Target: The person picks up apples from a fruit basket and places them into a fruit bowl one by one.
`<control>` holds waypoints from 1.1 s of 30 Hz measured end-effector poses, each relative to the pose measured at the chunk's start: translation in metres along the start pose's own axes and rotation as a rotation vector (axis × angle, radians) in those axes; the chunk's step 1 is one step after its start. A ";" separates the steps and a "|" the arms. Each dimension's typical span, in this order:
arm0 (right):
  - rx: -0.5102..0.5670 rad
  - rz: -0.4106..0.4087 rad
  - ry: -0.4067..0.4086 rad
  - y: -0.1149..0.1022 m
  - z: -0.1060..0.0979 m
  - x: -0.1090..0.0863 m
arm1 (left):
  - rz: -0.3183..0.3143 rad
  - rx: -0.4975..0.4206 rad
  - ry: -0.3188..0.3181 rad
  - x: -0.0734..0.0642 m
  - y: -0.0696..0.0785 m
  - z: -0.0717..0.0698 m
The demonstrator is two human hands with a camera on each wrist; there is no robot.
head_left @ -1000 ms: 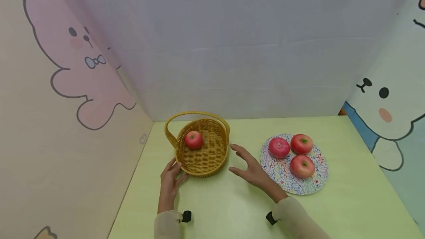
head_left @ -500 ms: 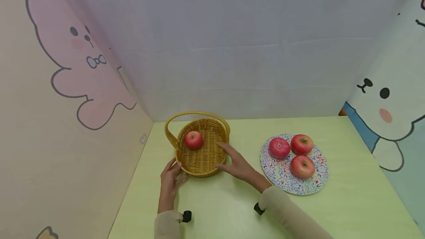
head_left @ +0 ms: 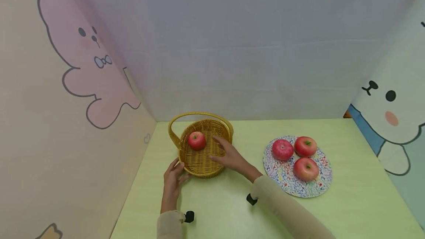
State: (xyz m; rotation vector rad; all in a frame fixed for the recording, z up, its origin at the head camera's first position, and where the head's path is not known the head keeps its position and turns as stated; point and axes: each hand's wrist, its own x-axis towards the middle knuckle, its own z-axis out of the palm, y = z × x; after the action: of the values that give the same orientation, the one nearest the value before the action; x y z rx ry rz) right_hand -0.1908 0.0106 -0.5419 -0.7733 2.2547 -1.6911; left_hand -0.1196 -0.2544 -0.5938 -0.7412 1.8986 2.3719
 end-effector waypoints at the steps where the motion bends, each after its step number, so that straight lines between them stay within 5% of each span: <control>1: 0.003 -0.001 0.002 0.000 0.001 0.002 | 0.002 0.000 -0.001 0.000 0.000 0.000; 33: -0.101 0.191 0.033 0.013 0.026 0.053 | 0.011 0.010 0.013 0.006 -0.004 -0.002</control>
State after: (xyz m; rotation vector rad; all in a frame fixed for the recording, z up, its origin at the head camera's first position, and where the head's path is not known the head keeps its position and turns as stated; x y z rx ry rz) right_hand -0.2273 -0.0361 -0.5550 -0.5334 2.3675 -1.5247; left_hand -0.1228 -0.2566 -0.5997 -0.7485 1.9232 2.3679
